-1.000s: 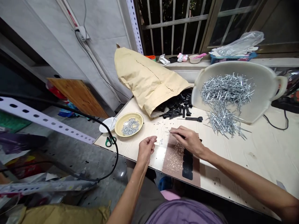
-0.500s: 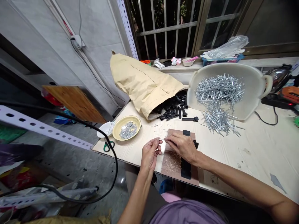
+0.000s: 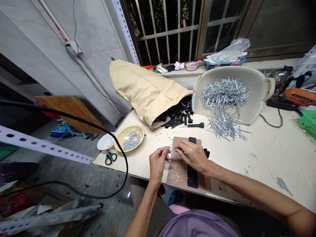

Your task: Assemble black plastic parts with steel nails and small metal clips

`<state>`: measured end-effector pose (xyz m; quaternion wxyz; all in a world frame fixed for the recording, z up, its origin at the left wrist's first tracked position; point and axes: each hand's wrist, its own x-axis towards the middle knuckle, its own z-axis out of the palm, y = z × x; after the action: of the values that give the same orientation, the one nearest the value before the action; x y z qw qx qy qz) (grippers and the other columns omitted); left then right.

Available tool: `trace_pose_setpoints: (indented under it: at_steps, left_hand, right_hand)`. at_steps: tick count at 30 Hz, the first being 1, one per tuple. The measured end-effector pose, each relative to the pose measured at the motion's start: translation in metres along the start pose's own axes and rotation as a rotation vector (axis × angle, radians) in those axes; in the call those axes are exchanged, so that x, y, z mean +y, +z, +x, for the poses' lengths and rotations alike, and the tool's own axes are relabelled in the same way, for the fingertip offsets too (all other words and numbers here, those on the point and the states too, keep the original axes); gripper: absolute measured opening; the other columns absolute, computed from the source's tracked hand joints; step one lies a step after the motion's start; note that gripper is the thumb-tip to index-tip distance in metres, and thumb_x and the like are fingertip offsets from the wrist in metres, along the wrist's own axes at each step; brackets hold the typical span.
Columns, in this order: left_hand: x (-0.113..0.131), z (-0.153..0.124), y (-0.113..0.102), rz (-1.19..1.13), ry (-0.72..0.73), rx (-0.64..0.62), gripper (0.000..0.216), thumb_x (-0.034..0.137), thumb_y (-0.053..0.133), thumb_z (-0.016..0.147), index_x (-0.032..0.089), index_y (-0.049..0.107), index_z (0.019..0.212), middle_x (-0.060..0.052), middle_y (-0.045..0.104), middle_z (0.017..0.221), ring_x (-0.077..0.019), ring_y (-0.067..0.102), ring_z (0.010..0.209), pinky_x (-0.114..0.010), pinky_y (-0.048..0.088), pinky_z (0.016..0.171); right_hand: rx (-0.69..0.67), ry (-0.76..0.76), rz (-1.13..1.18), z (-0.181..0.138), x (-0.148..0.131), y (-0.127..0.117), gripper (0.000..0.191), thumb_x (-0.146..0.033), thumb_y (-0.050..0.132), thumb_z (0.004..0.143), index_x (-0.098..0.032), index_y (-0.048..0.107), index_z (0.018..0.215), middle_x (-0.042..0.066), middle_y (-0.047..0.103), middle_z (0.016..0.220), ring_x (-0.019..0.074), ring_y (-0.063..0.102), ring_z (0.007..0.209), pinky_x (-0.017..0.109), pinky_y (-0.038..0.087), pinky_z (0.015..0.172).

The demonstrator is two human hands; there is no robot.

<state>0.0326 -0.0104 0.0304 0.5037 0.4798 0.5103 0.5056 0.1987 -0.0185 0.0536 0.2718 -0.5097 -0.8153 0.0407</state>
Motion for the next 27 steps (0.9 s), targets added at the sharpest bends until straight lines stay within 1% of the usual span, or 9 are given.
trace_pose_setpoints:
  at_steps: [6,9,12,15,17,19,23,25,27]
  left_hand:
    - [-0.005,0.003,0.003,0.011,0.000,-0.018,0.028,0.038,0.064,0.074,0.013,0.070,0.087,-0.001,0.065,0.067,-0.0081,0.053,0.049,-0.022,0.046,0.053]
    - [-0.007,0.004,0.004,0.014,0.002,-0.032,0.028,0.037,0.064,0.074,0.014,0.070,0.088,-0.002,0.065,0.068,-0.0083,0.053,0.050,-0.022,0.047,0.055]
    - [-0.006,0.004,0.003,0.008,0.003,-0.057,0.027,0.037,0.063,0.075,0.014,0.070,0.088,-0.002,0.065,0.069,-0.0083,0.053,0.051,-0.022,0.047,0.055]
    - [-0.005,0.005,0.004,0.033,0.014,-0.073,0.026,0.037,0.064,0.074,0.015,0.071,0.086,-0.002,0.066,0.070,-0.0089,0.054,0.051,-0.023,0.047,0.055]
    - [-0.005,0.004,0.006,0.053,0.013,-0.084,0.026,0.037,0.065,0.073,0.015,0.071,0.084,-0.002,0.066,0.070,-0.0094,0.054,0.051,-0.023,0.046,0.054]
    - [-0.006,0.003,0.010,0.066,0.001,-0.110,0.027,0.037,0.065,0.073,0.014,0.071,0.085,-0.003,0.065,0.069,-0.0096,0.054,0.052,-0.023,0.046,0.054]
    - [-0.010,-0.001,0.023,0.089,-0.056,-0.250,0.036,0.040,0.061,0.076,0.015,0.070,0.100,-0.001,0.059,0.069,-0.0084,0.051,0.053,-0.021,0.043,0.051]
    - [-0.014,-0.002,0.030,0.089,-0.102,-0.301,0.044,0.042,0.059,0.077,0.016,0.064,0.112,0.001,0.054,0.069,-0.0074,0.049,0.050,-0.020,0.042,0.047]
    - [-0.018,-0.002,0.034,0.120,-0.138,-0.288,0.053,0.045,0.058,0.077,0.017,0.057,0.122,0.002,0.051,0.068,-0.0064,0.045,0.046,-0.019,0.039,0.042]
  right_hand:
    - [-0.011,0.038,-0.025,-0.004,0.007,0.006,0.028,-0.033,0.037,0.095,-0.020,0.059,0.084,0.003,0.061,0.081,0.0150,0.057,0.075,0.025,0.036,0.060]
    - [-0.024,0.061,0.062,-0.006,0.011,0.008,0.024,-0.034,0.039,0.094,-0.021,0.058,0.088,0.002,0.060,0.080,0.0140,0.057,0.072,0.024,0.036,0.059]
    - [-0.025,0.050,0.107,-0.008,0.012,0.009,0.021,-0.033,0.040,0.094,-0.021,0.057,0.092,0.003,0.061,0.085,0.0148,0.057,0.076,0.024,0.037,0.060]
    - [-0.050,0.074,0.137,-0.009,0.015,0.010,0.025,-0.033,0.038,0.094,-0.020,0.057,0.085,0.003,0.060,0.082,0.0153,0.057,0.074,0.024,0.038,0.061]
    - [-0.078,0.102,0.210,-0.010,0.018,0.011,0.025,-0.032,0.040,0.094,-0.019,0.057,0.082,0.002,0.061,0.080,0.0150,0.057,0.074,0.025,0.039,0.064]
    - [-0.092,0.119,0.294,-0.014,0.023,0.009,0.020,-0.031,0.043,0.093,-0.019,0.058,0.085,0.002,0.062,0.082,0.0148,0.058,0.076,0.025,0.041,0.067]
    - [-0.092,0.132,0.324,-0.028,0.043,-0.003,0.018,-0.032,0.046,0.091,-0.020,0.059,0.092,0.003,0.063,0.087,0.0147,0.058,0.079,0.026,0.043,0.069]
    - [-0.089,0.138,0.249,-0.037,0.059,-0.010,0.020,-0.033,0.046,0.092,-0.020,0.060,0.090,0.003,0.061,0.088,0.0139,0.057,0.079,0.025,0.044,0.068]
    - [-0.087,0.152,0.136,-0.043,0.078,-0.014,0.022,-0.034,0.045,0.092,-0.020,0.061,0.090,0.003,0.059,0.090,0.0130,0.056,0.076,0.023,0.043,0.063]
